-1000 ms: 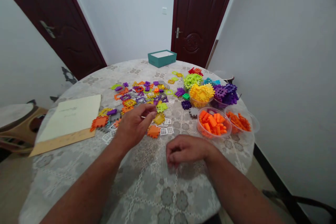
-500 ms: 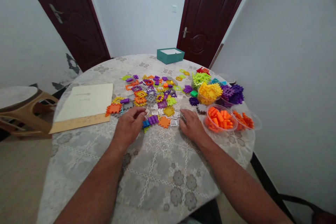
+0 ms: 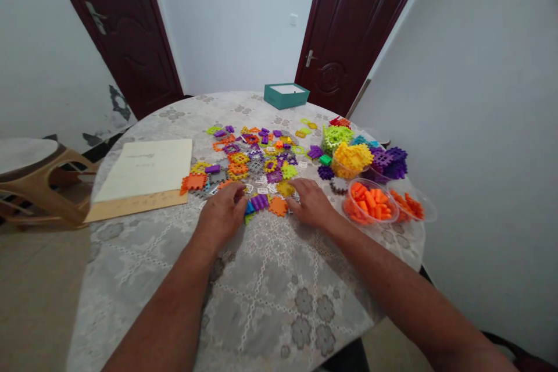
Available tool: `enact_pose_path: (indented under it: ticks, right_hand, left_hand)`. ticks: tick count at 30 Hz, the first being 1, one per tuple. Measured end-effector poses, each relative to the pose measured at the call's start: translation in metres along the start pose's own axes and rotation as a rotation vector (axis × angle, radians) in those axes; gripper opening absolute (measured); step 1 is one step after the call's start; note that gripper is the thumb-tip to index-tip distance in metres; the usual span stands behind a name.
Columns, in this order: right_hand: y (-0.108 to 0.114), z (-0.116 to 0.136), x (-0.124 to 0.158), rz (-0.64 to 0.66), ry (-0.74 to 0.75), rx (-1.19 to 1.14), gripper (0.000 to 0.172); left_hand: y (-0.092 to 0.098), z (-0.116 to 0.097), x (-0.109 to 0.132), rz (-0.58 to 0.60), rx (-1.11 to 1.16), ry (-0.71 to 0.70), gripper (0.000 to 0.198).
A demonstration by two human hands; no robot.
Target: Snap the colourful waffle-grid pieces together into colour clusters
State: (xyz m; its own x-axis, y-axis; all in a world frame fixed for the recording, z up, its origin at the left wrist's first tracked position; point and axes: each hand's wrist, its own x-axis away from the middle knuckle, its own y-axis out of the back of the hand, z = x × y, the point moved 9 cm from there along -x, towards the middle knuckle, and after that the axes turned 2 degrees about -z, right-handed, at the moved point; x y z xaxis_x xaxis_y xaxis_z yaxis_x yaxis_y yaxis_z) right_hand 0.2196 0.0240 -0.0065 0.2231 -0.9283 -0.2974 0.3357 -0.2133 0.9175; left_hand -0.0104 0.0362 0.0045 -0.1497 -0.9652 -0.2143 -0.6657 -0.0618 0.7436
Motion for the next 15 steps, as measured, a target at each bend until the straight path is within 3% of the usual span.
enact_pose_path:
  ticks: [3,7,15]
  right_hand:
    - [-0.006,0.003,-0.012,0.042,-0.065,0.036,0.042]
    - [-0.015,0.0,-0.015,-0.008,-0.113,0.054,0.029]
    - [-0.019,-0.006,-0.007,-0.076,-0.015,-0.008,0.025]
  left_hand:
    - [-0.008,-0.006,0.001,0.03,-0.026,-0.077,0.039]
    - [-0.016,-0.007,0.002,0.044,-0.074,-0.132,0.039]
    - [-0.031,-0.025,0.009,0.096,-0.254,-0.297,0.044]
